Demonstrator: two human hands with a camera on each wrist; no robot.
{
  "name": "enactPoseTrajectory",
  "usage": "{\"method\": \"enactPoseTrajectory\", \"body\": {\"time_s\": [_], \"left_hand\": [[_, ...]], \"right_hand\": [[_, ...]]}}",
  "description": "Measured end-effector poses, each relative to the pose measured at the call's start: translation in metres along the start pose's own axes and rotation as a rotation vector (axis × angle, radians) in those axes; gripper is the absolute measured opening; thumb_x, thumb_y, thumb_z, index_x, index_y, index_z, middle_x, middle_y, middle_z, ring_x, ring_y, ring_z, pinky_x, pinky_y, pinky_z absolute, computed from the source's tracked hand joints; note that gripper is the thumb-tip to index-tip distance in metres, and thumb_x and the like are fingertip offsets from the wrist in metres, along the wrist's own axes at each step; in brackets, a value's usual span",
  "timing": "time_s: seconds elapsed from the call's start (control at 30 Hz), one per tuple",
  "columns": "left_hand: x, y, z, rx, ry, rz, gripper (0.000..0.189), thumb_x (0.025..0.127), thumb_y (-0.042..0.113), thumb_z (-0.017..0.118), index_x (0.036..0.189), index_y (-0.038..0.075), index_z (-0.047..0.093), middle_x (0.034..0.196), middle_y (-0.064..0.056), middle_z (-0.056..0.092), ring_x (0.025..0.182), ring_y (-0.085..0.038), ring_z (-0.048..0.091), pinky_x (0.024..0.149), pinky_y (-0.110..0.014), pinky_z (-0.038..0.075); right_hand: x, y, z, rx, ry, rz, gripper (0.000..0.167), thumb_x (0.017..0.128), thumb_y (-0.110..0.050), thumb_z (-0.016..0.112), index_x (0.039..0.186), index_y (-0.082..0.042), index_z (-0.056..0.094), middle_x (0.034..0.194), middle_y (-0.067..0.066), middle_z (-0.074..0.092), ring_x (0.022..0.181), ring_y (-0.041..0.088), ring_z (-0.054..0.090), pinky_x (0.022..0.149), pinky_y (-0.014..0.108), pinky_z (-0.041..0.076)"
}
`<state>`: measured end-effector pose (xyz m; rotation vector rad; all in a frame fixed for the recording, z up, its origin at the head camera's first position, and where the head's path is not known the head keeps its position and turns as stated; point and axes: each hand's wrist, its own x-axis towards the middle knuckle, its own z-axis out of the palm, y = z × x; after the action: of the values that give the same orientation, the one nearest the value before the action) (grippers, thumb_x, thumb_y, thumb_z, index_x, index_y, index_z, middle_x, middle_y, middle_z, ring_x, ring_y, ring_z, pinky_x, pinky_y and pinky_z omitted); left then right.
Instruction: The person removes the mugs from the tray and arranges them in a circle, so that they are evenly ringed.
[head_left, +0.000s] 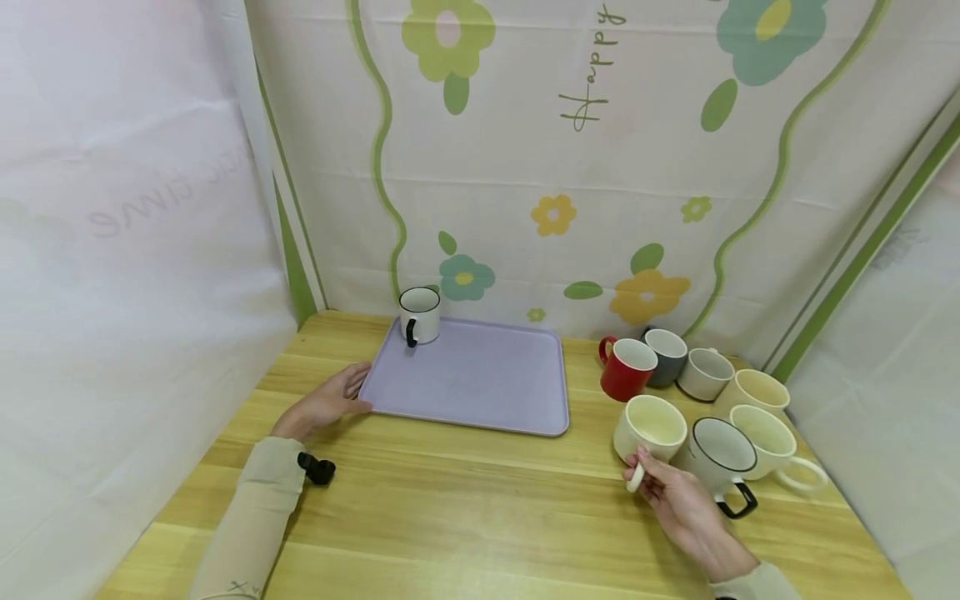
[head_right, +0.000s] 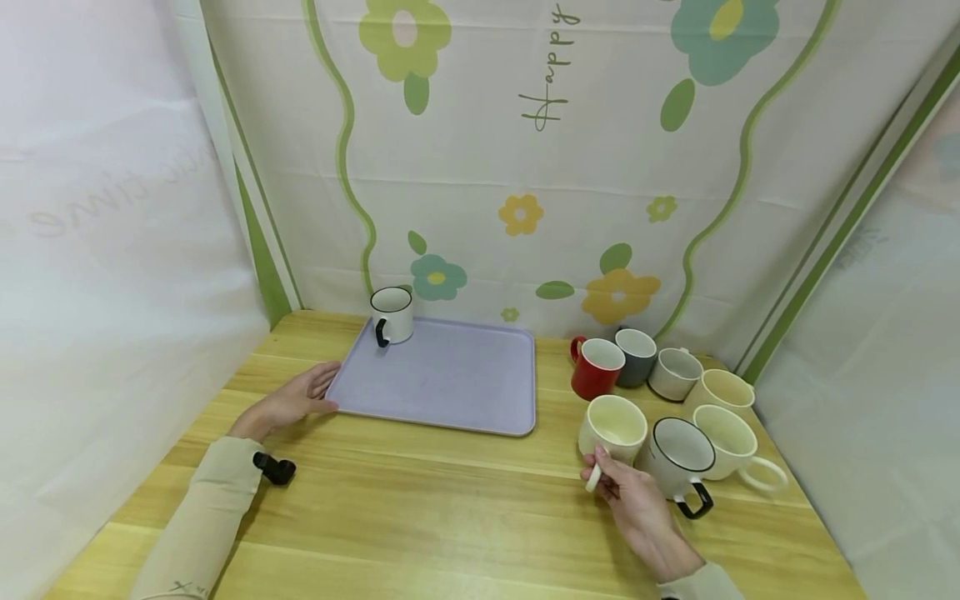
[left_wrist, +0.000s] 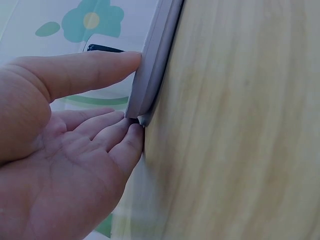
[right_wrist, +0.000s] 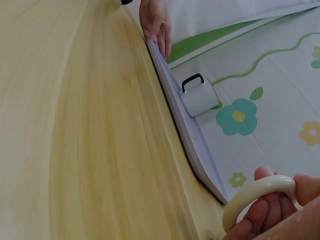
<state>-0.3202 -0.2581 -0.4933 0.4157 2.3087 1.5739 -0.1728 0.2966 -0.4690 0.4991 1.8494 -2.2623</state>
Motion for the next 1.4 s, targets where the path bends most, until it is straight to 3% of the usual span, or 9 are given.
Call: {"method": "enactPoseTrajectory", "body": {"time_s": [0.27,0.63,0.8,0.9,1.0,1.13,1.23,1.4], "left_hand": [[0.0,0.001,0.001,-0.01,-0.001,0.0,0.088,0.1,-0.005,0.063,0.164,-0.012,0.003,0.173,-0.035,0.0,0.161,-0.053,0.004,0.134,-0.062,0.009],[0.001,0.0,0.001,-0.004,-0.002,-0.006,0.089,0.1,-0.004,0.064,0.165,-0.011,0.003,0.174,-0.033,0.0,0.162,-0.052,0.004,0.135,-0.062,0.009],[0.002,0.0,0.001,0.0,-0.001,-0.011,0.089,0.101,-0.003,0.064,0.165,-0.011,0.003,0.174,-0.033,0.0,0.162,-0.052,0.004,0.135,-0.062,0.009],[0.002,0.0,0.001,0.0,0.004,-0.023,0.089,0.1,-0.003,0.064,0.165,-0.01,0.003,0.174,-0.032,-0.001,0.162,-0.052,0.004,0.135,-0.061,0.009],[0.002,-0.001,0.001,0.001,0.003,-0.021,0.09,0.1,-0.003,0.064,0.165,-0.01,0.003,0.174,-0.032,-0.001,0.162,-0.052,0.004,0.135,-0.062,0.009],[0.001,-0.001,0.001,-0.007,-0.002,-0.014,0.089,0.1,-0.003,0.064,0.165,-0.01,0.003,0.174,-0.032,0.0,0.162,-0.052,0.004,0.135,-0.061,0.009],[0.001,-0.002,0.001,-0.009,0.0,-0.014,0.089,0.1,-0.003,0.064,0.165,-0.01,0.003,0.174,-0.032,0.0,0.162,-0.052,0.004,0.135,-0.062,0.009],[0.001,0.0,0.0,-0.004,0.006,-0.017,0.089,0.1,-0.003,0.064,0.165,-0.01,0.003,0.174,-0.032,0.0,0.162,-0.052,0.005,0.135,-0.062,0.01]], "right_hand": [[0.005,0.003,-0.004,0.022,0.019,0.027,0.026,0.112,-0.03,0.052,0.098,-0.026,0.074,0.094,-0.011,0.076,0.088,0.004,0.069,0.085,0.019,0.054],[0.006,0.012,-0.006,-0.001,0.017,-0.003,0.027,0.111,-0.036,0.053,0.099,-0.028,0.077,0.097,-0.012,0.076,0.092,0.003,0.068,0.087,0.019,0.055],[0.006,0.011,-0.007,-0.067,0.02,-0.005,0.029,0.11,-0.038,0.055,0.111,-0.02,0.077,0.101,-0.009,0.077,0.097,0.004,0.068,0.09,0.019,0.057],[0.007,0.01,-0.01,-0.185,0.013,-0.016,0.043,0.11,-0.041,0.055,0.129,-0.007,0.072,0.11,-0.004,0.078,0.102,0.003,0.07,0.093,0.02,0.06],[0.005,0.004,-0.015,-0.396,0.006,-0.07,0.056,0.109,-0.044,0.056,0.134,0.005,0.068,0.118,0.005,0.079,0.102,0.005,0.073,0.092,0.022,0.063],[-0.002,-0.013,-0.022,-0.807,0.017,-0.16,0.051,0.107,-0.049,0.059,0.112,-0.002,0.08,0.105,0.007,0.082,0.089,0.008,0.075,0.079,0.023,0.064],[-0.009,-0.029,-0.022,-1.071,0.003,-0.246,0.045,0.104,-0.05,0.062,0.089,-0.012,0.082,0.083,0.001,0.079,0.076,0.006,0.067,0.065,0.021,0.055],[-0.016,-0.054,0.0,-1.225,-0.077,-0.476,0.038,0.098,-0.045,0.073,0.07,-0.02,0.073,0.062,-0.008,0.063,0.061,0.003,0.051,0.055,0.02,0.042]]}}
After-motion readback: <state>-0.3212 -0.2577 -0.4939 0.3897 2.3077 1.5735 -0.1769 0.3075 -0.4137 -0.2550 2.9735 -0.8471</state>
